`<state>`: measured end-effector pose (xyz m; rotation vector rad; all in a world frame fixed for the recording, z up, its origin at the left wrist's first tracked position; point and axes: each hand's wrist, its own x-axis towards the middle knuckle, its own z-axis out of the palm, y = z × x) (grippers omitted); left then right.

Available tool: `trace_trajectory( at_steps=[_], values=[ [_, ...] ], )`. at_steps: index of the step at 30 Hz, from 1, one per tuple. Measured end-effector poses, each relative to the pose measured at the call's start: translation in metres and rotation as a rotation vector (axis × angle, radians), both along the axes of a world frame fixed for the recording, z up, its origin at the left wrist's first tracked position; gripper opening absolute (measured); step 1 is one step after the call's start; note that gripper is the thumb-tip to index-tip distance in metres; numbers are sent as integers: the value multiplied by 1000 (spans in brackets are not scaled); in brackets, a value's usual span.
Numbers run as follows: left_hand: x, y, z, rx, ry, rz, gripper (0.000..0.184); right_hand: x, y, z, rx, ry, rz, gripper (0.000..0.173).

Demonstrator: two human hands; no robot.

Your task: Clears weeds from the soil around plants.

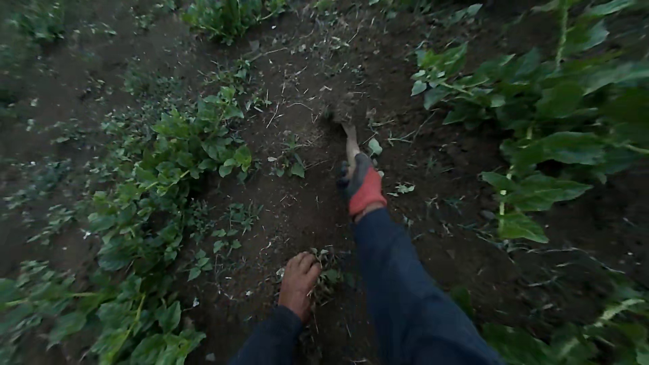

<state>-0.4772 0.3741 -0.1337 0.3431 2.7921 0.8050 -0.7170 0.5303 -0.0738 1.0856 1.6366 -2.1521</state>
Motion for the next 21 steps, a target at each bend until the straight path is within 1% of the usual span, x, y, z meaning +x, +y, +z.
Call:
trace_trajectory(
  at_steps=[1,2,4,5,7,8,9,10,11,13,14,15,16,18,19,20,21],
  values=[
    [0,1,0,3,-2,6,48,17,6,8,26,28,-5,42],
    [-1,2,0,9,-5,12,47,46,12,16,122,43,19,44],
    [-3,2,0,39,-36,39,44,129,22,38,314,8,106,47],
    [-3,2,1,45,-45,50,42,174,25,50,364,-30,114,48],
    [-3,2,0,41,-55,53,40,248,31,69,364,-99,85,51],
    [-3,3,1,38,-65,52,41,274,34,73,341,-126,67,52],
    [-3,5,2,37,-83,54,45,284,37,73,327,-149,63,53],
    [-1,7,5,41,-115,54,50,277,37,68,339,-170,73,52],
    [3,8,10,57,-155,43,55,256,34,58,355,-193,79,50],
    [17,16,22,102,-227,-16,59,188,28,33,357,-204,74,48],
    [29,20,27,111,-240,-42,58,164,25,27,362,-193,73,47],
    [43,19,32,107,-228,-69,53,156,21,28,384,-176,72,47],
    [55,14,33,102,-182,-87,48,164,20,37,426,-152,87,47],
    [77,6,28,123,-78,-54,40,207,25,60,497,-109,164,49],
    [83,2,25,152,-30,-1,36,230,27,68,488,-96,206,50],
    [86,0,24,189,18,90,29,247,27,69,463,-86,246,50],
    [81,0,25,223,85,204,22,253,24,64,452,-68,289,49]
  ],
)
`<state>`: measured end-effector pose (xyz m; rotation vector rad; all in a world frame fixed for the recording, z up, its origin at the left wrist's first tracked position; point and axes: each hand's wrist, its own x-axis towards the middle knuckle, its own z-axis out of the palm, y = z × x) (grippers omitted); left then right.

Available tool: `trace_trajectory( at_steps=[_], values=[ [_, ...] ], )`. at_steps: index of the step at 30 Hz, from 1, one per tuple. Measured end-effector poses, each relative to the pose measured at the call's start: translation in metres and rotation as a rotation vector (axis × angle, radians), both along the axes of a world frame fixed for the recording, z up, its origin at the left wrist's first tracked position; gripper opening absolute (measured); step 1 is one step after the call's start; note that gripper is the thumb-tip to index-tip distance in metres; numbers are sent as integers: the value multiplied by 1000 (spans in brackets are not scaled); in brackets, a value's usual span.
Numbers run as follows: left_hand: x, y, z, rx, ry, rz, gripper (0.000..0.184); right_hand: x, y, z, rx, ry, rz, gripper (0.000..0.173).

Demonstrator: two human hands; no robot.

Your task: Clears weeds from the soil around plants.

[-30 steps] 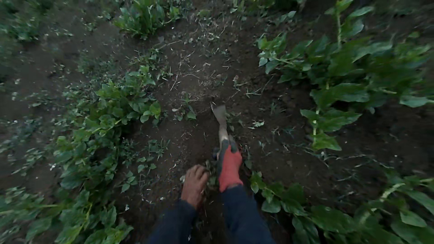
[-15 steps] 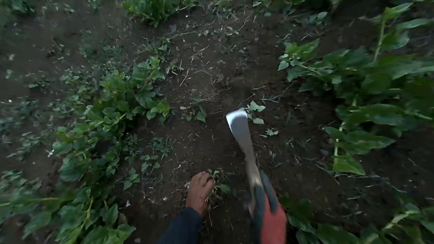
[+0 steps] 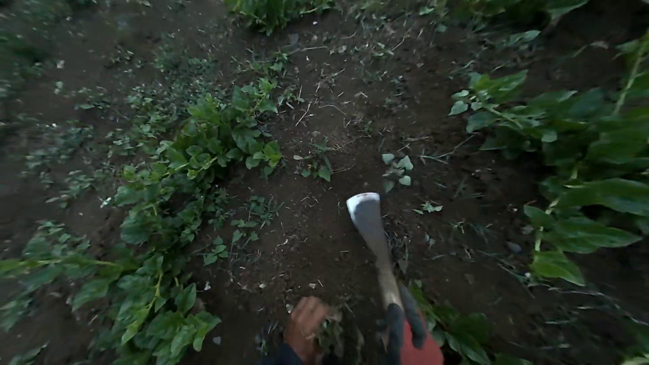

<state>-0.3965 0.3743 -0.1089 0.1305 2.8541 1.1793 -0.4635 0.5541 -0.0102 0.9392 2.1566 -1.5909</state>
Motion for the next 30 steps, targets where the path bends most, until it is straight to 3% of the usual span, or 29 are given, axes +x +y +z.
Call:
trace_trajectory(
  at_steps=[2,5,8,10,12,14,17,19,23,25,30],
  values=[
    [-40,1,10,36,122,168,21,-27,-22,-23,26,-8,87,45],
    [-154,7,35,-60,89,58,34,-86,-62,-59,6,20,104,42],
    [-272,10,45,-456,-261,-204,50,-64,-58,-44,7,-21,97,42],
    [-323,-5,32,-623,-253,-223,65,-31,-47,-36,-42,-15,59,44],
    [-349,-31,18,-701,-332,-157,76,-38,-49,-46,-64,15,65,44],
    [-353,-50,8,-716,-472,-60,77,-97,-68,-61,-68,22,125,44],
    [-340,-58,1,-701,-522,-3,54,-160,-88,-78,-77,-63,193,44],
    [-331,-59,9,-651,-508,9,47,-136,-74,-66,-30,-57,213,44],
    [-305,-64,6,-556,-553,-55,48,-20,-38,-30,-2,-35,186,45],
    [-296,-68,-3,-511,-503,-16,46,-13,-44,-40,-28,-28,95,46],
    [-277,-71,-2,-496,-455,-3,45,-161,-97,-83,-42,52,-27,45]
  ],
)
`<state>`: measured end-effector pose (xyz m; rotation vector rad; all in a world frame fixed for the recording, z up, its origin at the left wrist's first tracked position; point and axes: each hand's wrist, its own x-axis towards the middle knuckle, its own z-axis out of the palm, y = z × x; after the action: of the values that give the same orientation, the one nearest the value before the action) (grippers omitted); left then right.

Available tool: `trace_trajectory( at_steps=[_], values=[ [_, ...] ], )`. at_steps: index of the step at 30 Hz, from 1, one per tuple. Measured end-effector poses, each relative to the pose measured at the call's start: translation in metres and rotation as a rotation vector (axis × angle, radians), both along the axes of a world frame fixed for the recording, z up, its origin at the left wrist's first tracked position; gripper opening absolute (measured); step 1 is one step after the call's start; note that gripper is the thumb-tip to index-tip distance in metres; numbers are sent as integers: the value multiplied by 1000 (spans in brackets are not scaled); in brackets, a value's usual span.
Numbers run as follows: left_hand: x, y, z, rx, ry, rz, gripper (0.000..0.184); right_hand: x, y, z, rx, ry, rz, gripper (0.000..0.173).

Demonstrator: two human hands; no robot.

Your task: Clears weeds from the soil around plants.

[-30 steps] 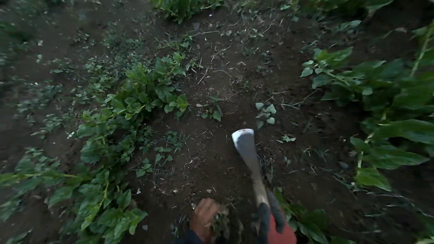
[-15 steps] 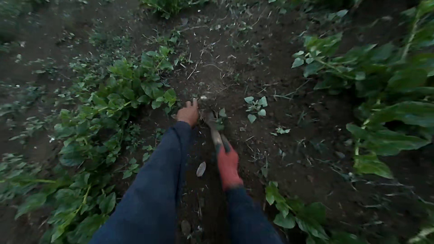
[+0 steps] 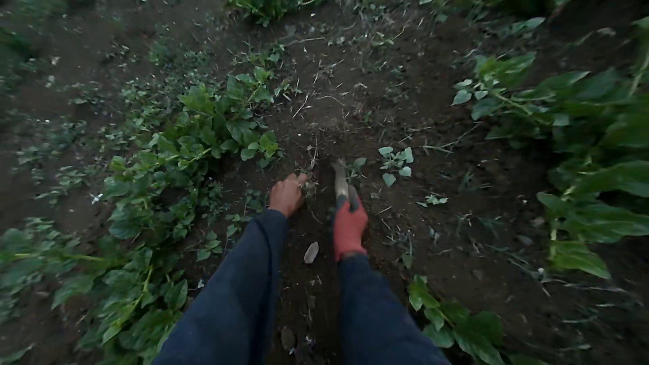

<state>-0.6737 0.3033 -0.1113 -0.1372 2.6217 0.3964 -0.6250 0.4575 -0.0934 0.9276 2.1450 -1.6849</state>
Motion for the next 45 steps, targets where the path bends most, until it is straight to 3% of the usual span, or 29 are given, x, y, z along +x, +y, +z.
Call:
trace_trajectory(
  at_steps=[2,5,8,12,14,18,21,23,27,30,33,35,40,43,45],
  values=[
    [25,-9,17,43,-60,-109,47,-9,10,15,-17,-26,-4,44],
    [83,-20,40,120,-124,-199,48,69,51,50,9,-22,54,47],
    [120,-23,50,153,-151,-101,50,132,65,60,-5,-77,179,47],
    [90,6,46,157,61,118,37,68,3,19,-63,-149,161,42],
    [77,10,50,143,77,178,37,62,0,24,-97,-150,144,42],
    [81,5,62,116,161,105,32,70,7,31,-37,-26,197,43],
    [56,9,38,27,144,89,32,1,-30,12,67,-49,289,42],
    [17,1,19,-83,147,60,47,-30,-40,8,84,-78,329,43],
    [-39,-40,14,-316,62,11,67,31,13,27,96,-29,388,44],
    [-37,-71,3,-336,-54,119,61,68,20,31,72,-49,406,43],
    [-28,-73,-2,-349,-19,151,38,15,-30,14,48,-97,447,43],
    [-27,-74,-2,-318,-10,161,31,-6,-37,14,76,-125,509,43],
    [-29,-88,11,-261,-49,129,31,44,-2,22,78,-80,478,44],
    [-14,-90,0,-228,25,51,31,19,-26,6,34,-99,505,44],
    [2,-83,9,-201,39,-131,27,13,-19,9,53,-90,544,44]
  ],
)
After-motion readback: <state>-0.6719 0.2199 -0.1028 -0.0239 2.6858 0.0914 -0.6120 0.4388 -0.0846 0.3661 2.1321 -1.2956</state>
